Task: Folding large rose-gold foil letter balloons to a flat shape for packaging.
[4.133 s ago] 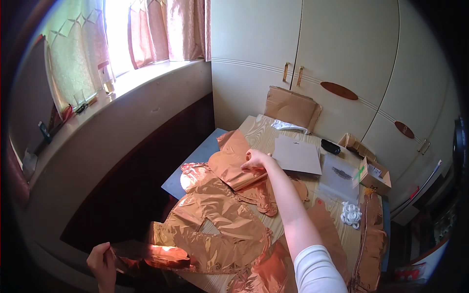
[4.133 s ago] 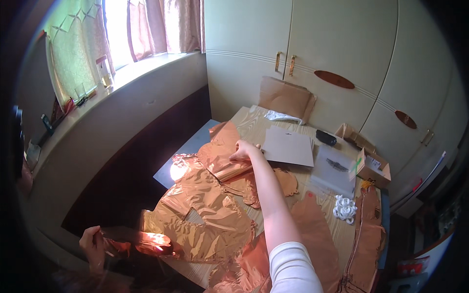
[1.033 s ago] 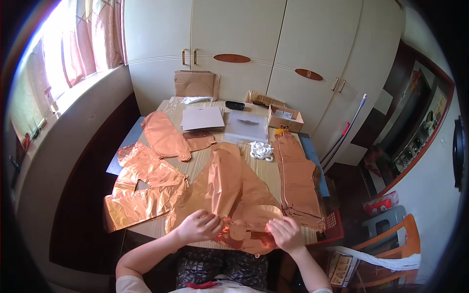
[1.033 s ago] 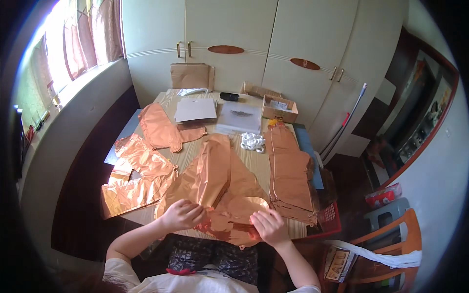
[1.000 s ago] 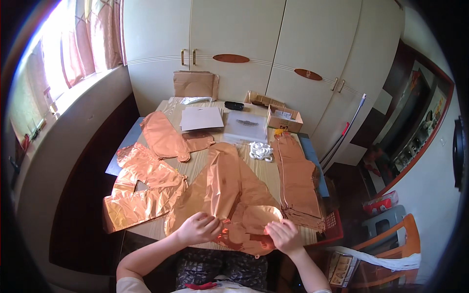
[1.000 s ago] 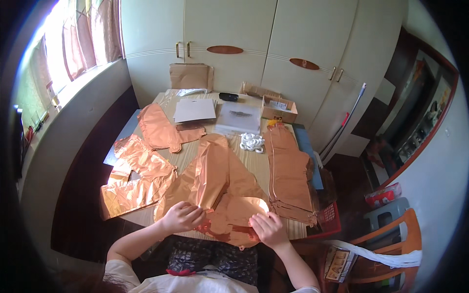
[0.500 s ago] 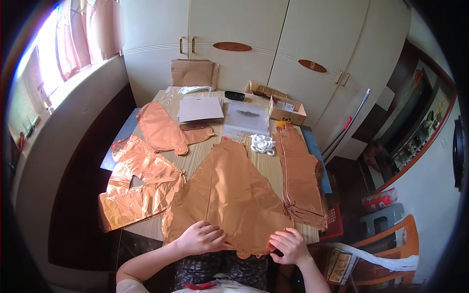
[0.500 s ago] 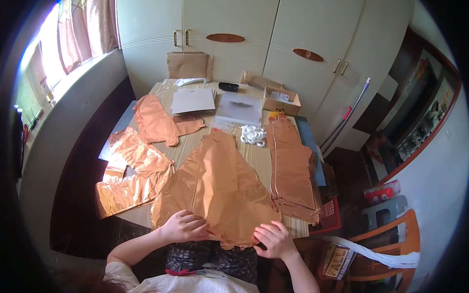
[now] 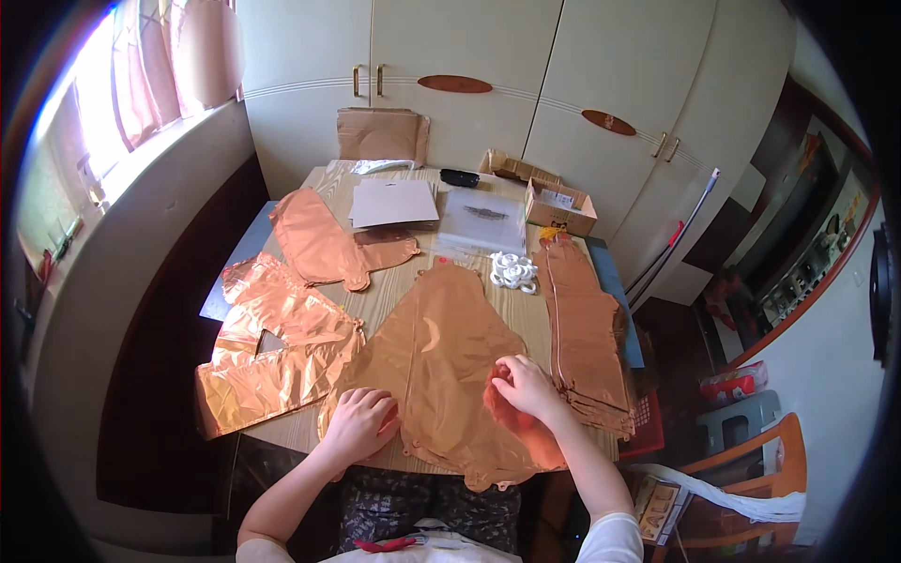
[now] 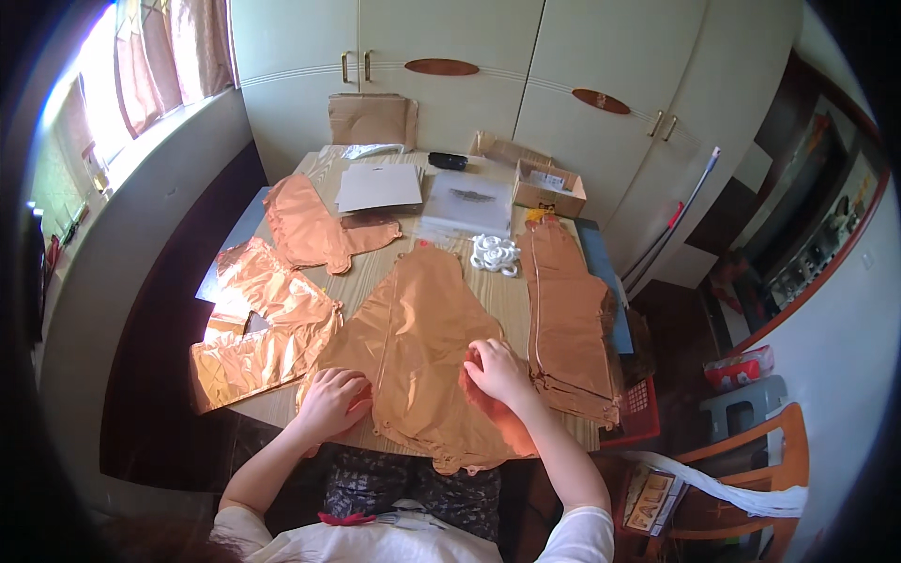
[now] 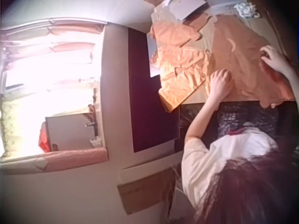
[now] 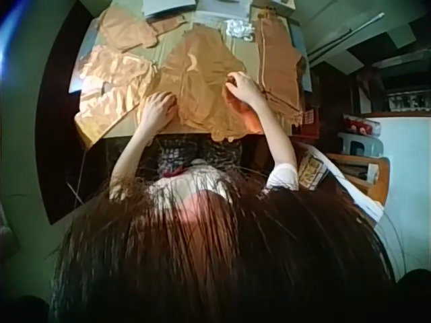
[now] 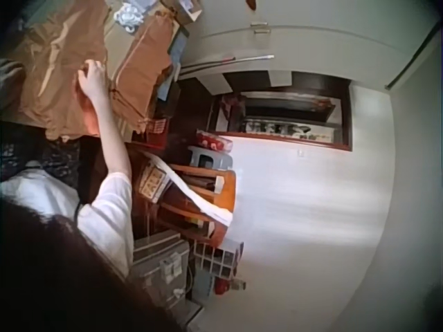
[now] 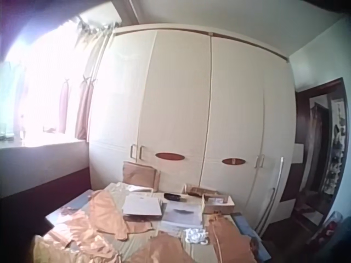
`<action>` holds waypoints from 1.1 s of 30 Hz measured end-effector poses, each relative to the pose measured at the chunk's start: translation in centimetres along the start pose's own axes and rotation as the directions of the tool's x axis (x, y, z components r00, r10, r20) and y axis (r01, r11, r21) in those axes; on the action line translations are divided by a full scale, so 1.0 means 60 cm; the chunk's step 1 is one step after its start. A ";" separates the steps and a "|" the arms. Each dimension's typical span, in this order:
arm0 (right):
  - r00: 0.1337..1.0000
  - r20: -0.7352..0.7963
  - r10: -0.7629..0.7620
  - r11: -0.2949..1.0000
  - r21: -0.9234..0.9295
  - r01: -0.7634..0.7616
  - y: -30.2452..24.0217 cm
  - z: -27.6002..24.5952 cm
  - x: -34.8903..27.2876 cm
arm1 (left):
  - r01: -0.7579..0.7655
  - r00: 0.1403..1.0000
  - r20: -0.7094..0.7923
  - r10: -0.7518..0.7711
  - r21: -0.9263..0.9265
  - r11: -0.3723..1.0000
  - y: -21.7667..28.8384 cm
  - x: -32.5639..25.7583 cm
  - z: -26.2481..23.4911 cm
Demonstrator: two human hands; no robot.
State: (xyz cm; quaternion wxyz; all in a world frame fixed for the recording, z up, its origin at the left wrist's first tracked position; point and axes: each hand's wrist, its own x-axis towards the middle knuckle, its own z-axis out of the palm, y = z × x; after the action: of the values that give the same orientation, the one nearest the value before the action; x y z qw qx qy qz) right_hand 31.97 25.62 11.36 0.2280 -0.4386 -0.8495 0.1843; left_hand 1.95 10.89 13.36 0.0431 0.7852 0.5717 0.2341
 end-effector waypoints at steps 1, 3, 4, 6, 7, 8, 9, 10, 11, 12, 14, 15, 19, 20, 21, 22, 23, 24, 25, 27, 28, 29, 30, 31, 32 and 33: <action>1.000 -0.007 -0.001 1.000 -0.006 0.001 0.000 0.009 0.005 | -0.016 1.000 -0.014 0.015 -0.009 1.000 -0.004 -0.006 0.004; 0.999 -0.023 -0.031 0.999 0.026 0.031 -0.004 0.020 0.007 | -0.049 0.998 -0.039 0.048 -0.028 0.998 -0.009 -0.014 0.008; 0.999 -0.024 -0.029 0.999 0.044 0.030 -0.004 0.026 0.006 | -0.067 0.997 -0.050 0.065 -0.038 0.997 -0.009 -0.014 0.009; 0.999 -0.029 -0.024 0.996 0.080 0.027 -0.004 0.036 0.003 | -0.094 0.993 -0.076 0.090 -0.052 0.994 -0.010 -0.015 0.014; 0.998 -0.037 -0.047 0.996 0.077 0.049 -0.005 0.041 0.001 | -0.103 0.991 -0.092 0.097 -0.054 0.993 -0.011 -0.017 0.017; 0.997 -0.046 -0.069 0.995 0.074 0.072 -0.007 0.046 -0.002 | -0.112 0.989 -0.108 0.105 -0.057 0.992 -0.012 -0.018 0.020; 0.994 -0.057 -0.089 0.993 0.069 0.093 -0.009 0.050 -0.005 | -0.121 0.987 -0.111 0.115 -0.055 0.991 -0.011 -0.018 0.020; 0.994 -0.072 -0.082 0.995 0.057 0.086 -0.012 0.055 -0.008 | -0.131 0.986 -0.114 0.124 -0.054 0.990 -0.011 -0.018 0.019; 0.993 -0.087 -0.075 0.996 0.045 0.079 -0.016 0.061 -0.012 | -0.141 0.984 -0.118 0.134 -0.053 0.989 -0.010 -0.018 0.019; 0.992 -0.102 -0.069 0.997 0.033 0.073 -0.020 0.065 -0.015 | -0.143 0.984 -0.115 0.136 -0.050 0.989 -0.011 -0.019 0.020; 0.995 -0.071 -0.065 0.997 0.027 0.067 -0.027 0.067 -0.021 | -0.146 0.984 -0.110 0.141 -0.043 0.988 -0.011 -0.019 0.021; 0.996 -0.056 -0.063 0.998 0.025 0.064 -0.031 0.066 -0.023 | -0.144 0.985 -0.101 0.140 -0.041 0.989 -0.011 -0.019 0.021; 0.993 -0.061 -0.106 0.994 0.006 0.106 -0.045 0.063 -0.030 | -0.138 0.987 -0.093 0.134 -0.034 0.990 -0.007 -0.017 0.015; 0.993 -0.060 -0.103 0.995 0.000 0.103 -0.047 0.063 -0.032 | -0.136 0.986 -0.099 0.132 -0.032 0.990 -0.006 -0.017 0.014; 0.993 -0.061 -0.102 0.995 -0.006 0.102 -0.049 0.064 -0.033 | -0.138 0.986 -0.100 0.134 -0.033 0.990 -0.007 -0.017 0.015; 0.992 -0.065 -0.112 0.994 -0.010 0.111 -0.050 0.064 -0.035 | -0.140 0.986 -0.101 0.136 -0.034 0.990 -0.008 -0.017 0.016; 0.990 -0.069 -0.121 0.993 -0.015 0.121 -0.051 0.065 -0.037 | -0.141 0.985 -0.101 0.137 -0.035 0.989 -0.008 -0.018 0.017; 0.989 -0.073 -0.131 0.991 -0.018 0.130 -0.052 0.066 -0.040 | -0.142 0.985 -0.101 0.139 -0.033 0.989 -0.008 -0.018 0.017; 0.989 -0.074 -0.130 0.991 -0.025 0.128 -0.054 0.066 -0.043 | -0.144 0.985 -0.101 0.140 -0.031 0.989 -0.008 -0.017 0.017; 0.989 -0.079 -0.126 0.992 -0.040 0.123 -0.059 0.065 -0.049 | -0.144 0.985 -0.101 0.141 -0.029 0.989 -0.008 -0.017 0.017; 0.990 -0.074 -0.123 0.991 -0.052 0.119 -0.059 0.064 -0.051 | -0.144 0.985 -0.101 0.140 -0.029 0.989 -0.008 -0.017 0.017; 0.990 -0.069 -0.119 0.991 -0.065 0.115 -0.060 0.064 -0.053 | -0.143 0.985 -0.101 0.140 -0.029 0.989 -0.007 -0.017 0.017; 0.991 -0.064 -0.116 0.991 -0.076 0.111 -0.061 0.063 -0.054 | -0.142 0.985 -0.099 0.139 -0.029 0.989 -0.008 -0.017 0.017; 0.991 -0.066 -0.120 0.990 -0.088 0.114 -0.062 0.062 -0.055 | -0.141 0.986 -0.097 0.138 -0.029 0.990 -0.009 -0.018 0.017; 0.990 -0.067 -0.123 0.988 -0.100 0.116 -0.065 0.060 -0.057 | -0.140 0.986 -0.095 0.137 -0.029 0.990 -0.009 -0.019 0.018; 0.989 -0.070 -0.128 0.986 -0.114 0.119 -0.067 0.058 -0.057 | -0.135 0.987 -0.092 0.132 -0.034 0.990 -0.008 -0.018 0.017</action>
State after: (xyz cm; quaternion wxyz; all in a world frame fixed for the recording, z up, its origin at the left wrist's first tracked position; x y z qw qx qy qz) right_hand 29.15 20.22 9.77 0.2474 -0.4036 -0.8745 0.1058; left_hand 1.70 10.25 11.92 0.0172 0.8094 0.5144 0.2829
